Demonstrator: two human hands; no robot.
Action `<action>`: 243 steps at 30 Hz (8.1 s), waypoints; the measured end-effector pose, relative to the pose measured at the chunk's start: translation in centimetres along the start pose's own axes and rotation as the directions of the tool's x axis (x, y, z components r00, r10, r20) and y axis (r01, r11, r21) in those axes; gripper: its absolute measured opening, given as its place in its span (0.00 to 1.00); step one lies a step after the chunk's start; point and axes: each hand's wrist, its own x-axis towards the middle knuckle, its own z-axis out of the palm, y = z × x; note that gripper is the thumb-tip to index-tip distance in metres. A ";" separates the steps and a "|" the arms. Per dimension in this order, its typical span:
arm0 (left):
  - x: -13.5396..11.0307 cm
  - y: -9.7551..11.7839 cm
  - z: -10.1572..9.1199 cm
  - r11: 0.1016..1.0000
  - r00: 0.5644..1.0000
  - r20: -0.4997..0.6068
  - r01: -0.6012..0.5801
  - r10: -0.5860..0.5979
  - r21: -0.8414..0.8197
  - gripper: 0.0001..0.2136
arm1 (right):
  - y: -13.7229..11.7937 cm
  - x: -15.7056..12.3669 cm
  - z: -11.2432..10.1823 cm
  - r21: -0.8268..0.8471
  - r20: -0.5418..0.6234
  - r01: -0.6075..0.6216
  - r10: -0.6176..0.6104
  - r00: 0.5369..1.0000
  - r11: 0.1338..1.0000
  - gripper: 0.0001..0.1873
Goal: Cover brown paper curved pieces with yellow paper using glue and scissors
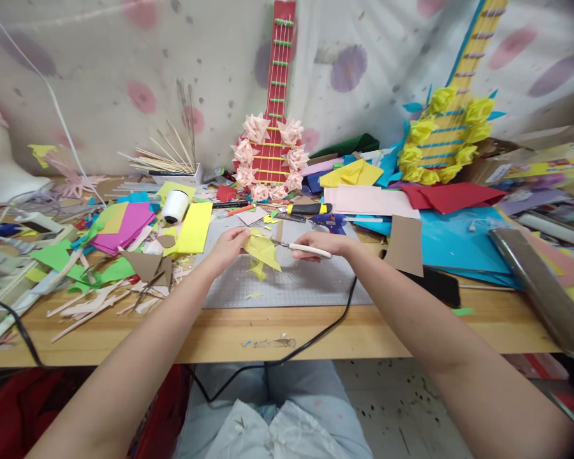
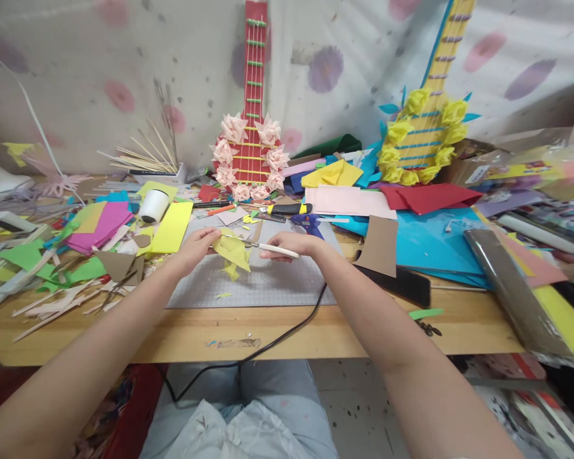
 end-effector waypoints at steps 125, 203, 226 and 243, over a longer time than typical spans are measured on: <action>1.6 2.3 -2.7 0.662 0.894 0.089 -0.388 0.438 0.641 0.14 | -5.0 -1.9 -3.4 -0.439 -0.237 -0.227 0.131 0.963 0.870 0.29; 1.5 4.2 -0.4 0.865 0.931 0.354 -0.245 0.084 0.439 0.11 | -4.4 0.0 -4.6 -0.207 0.195 -0.233 0.273 0.942 0.950 0.32; 2.3 3.2 -1.2 0.841 0.923 0.354 -0.306 0.149 0.445 0.12 | -4.7 0.0 -4.1 -0.207 0.134 -0.215 0.245 0.960 0.954 0.29; 2.0 3.5 -1.6 0.821 0.966 0.190 -0.252 0.178 0.512 0.12 | -4.3 -0.5 -4.1 -0.242 0.075 -0.213 0.237 0.968 0.947 0.28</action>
